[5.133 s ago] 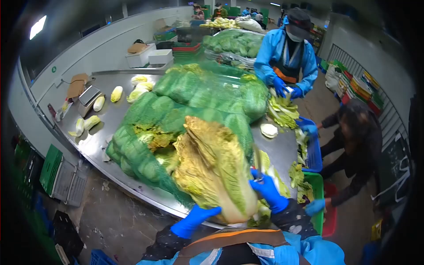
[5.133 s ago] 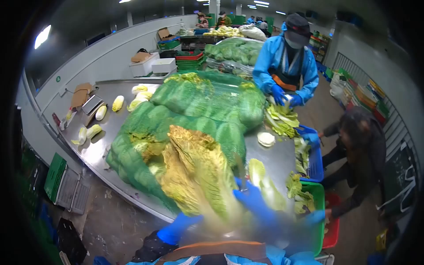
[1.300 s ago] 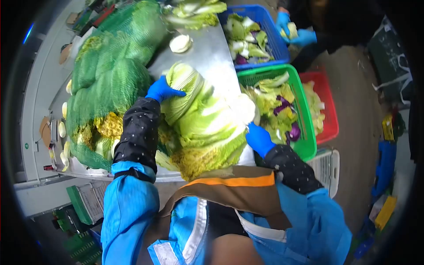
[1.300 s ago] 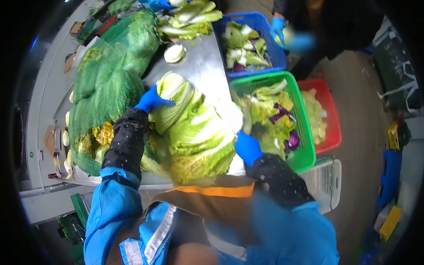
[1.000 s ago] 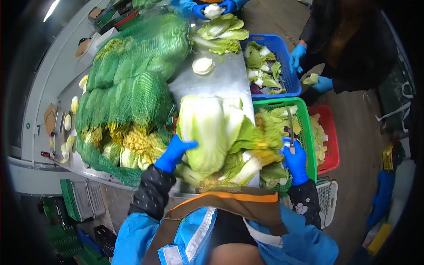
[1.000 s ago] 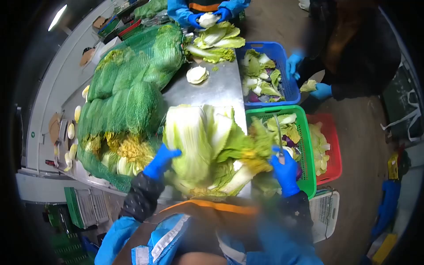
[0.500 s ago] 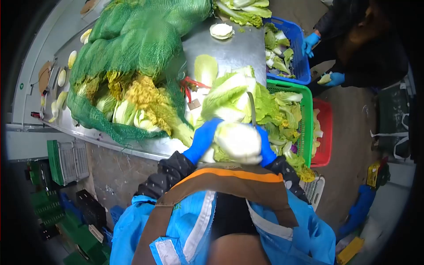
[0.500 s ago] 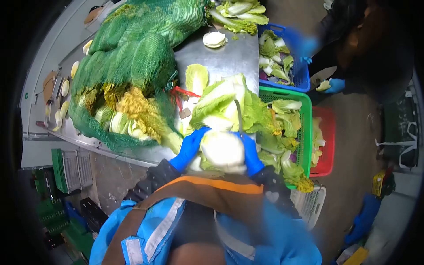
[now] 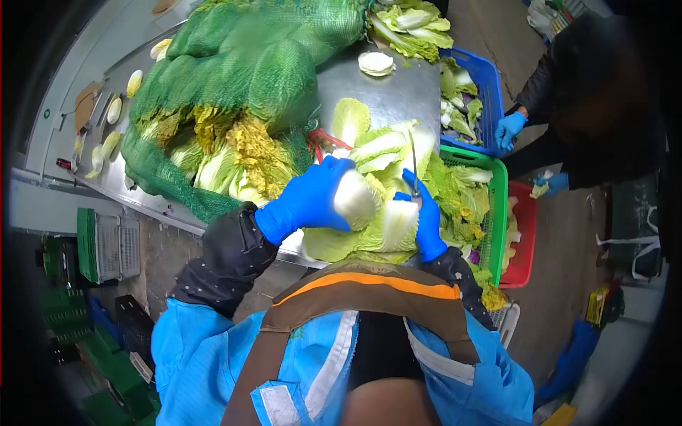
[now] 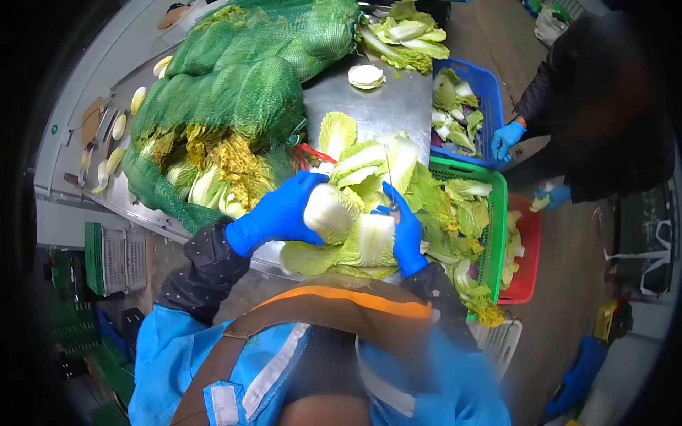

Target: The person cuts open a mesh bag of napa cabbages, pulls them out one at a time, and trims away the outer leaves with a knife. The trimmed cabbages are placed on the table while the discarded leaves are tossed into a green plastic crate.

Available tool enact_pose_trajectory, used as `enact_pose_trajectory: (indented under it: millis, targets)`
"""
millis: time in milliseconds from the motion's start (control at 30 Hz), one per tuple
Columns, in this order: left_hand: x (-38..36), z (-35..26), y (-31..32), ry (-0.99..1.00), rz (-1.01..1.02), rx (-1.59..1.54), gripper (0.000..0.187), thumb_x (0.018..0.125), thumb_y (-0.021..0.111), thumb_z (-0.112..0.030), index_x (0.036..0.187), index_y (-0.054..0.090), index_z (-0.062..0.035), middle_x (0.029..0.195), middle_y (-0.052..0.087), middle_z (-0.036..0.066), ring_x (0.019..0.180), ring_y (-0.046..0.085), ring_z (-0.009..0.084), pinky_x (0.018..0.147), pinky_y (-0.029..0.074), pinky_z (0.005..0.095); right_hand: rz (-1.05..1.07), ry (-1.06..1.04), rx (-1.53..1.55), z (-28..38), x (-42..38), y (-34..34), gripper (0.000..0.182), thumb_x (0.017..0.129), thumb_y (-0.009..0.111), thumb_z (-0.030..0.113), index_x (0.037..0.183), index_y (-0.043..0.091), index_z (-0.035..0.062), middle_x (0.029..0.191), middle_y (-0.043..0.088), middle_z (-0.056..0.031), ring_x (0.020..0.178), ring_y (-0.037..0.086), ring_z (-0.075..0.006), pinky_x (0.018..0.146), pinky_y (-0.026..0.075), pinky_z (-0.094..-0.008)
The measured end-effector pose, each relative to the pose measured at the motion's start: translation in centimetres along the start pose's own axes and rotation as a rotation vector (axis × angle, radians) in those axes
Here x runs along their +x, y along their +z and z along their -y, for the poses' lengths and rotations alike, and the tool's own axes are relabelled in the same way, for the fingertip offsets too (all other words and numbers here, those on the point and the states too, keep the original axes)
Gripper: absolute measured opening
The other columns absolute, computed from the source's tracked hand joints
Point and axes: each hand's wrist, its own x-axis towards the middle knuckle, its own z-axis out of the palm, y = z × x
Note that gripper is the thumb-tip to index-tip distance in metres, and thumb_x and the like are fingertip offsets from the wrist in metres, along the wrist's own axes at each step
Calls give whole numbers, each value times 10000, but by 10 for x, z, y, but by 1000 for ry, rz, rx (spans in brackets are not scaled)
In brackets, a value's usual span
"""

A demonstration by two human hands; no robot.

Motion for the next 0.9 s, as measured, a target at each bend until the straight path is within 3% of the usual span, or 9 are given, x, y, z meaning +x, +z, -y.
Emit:
enact_pose_trajectory:
  millis: [100,167,267,367,467,500,567,667,900]
  targets:
    - [-12,5,-9,-5,63,92,762,544,815,-291,1152,434,-35,1093,524,146,1015,539,257,853,443,350,-82,-249,-720,3,-16,-9,450,806,535,-34,1247,494,47,1096,585,-55,896,547,-97,833,437,-257]
    - [-13,45,-5,-150,-138,-309,766,526,823,-299,1140,439,-50,1034,555,132,929,564,273,817,461,361,-214,-467,-895,19,-12,-38,423,808,552,-19,1223,516,55,1087,594,-72,881,540,-72,713,464,-218]
    - [-34,41,-26,-291,-300,-1311,617,678,731,-178,1187,428,-9,1127,533,133,1018,549,251,870,460,366,-349,-296,-684,81,-47,19,430,803,579,2,1225,497,34,1154,565,-94,950,559,-105,578,475,-180]
    - [-43,19,-23,-146,-240,-1973,636,823,576,-267,1328,298,2,1311,414,167,1210,405,294,1042,294,437,54,-385,-537,94,-55,83,569,790,594,15,1306,354,-15,1316,419,-145,1128,510,-264,516,511,-185]
    - [-36,-32,-7,-91,-315,-1809,641,822,608,-259,1332,306,-16,1301,430,122,1182,434,246,1016,326,383,323,-409,-256,68,-28,129,838,708,710,315,1360,275,18,1309,402,-179,1095,512,-258,531,500,-248]
    - [-34,-44,-4,-43,-272,-1753,633,816,627,-228,1329,318,-25,1286,446,100,1159,455,224,990,353,354,290,-17,-234,46,-4,79,740,733,698,313,1318,339,33,1244,459,-160,1053,527,-243,656,518,-326]
    - [-29,-38,3,-97,-234,-1660,672,805,650,-220,1342,297,-19,1271,450,98,1141,457,198,970,357,337,340,-75,-24,43,-10,125,678,751,685,330,1282,369,49,1197,492,-137,1048,531,-240,780,499,-377]
    - [-33,-34,0,-14,-482,-915,628,814,651,-223,1318,351,2,1206,501,103,1061,494,142,892,407,293,295,2,139,28,-11,123,665,767,674,308,1289,356,45,1177,504,-118,1027,543,-248,848,476,-391]
    - [-32,-33,32,-216,-693,-959,383,854,606,-248,1128,563,16,934,622,57,833,566,104,749,456,243,324,30,102,19,-11,91,720,794,622,385,1346,301,51,1321,416,-126,1231,379,-300,1041,286,-469]
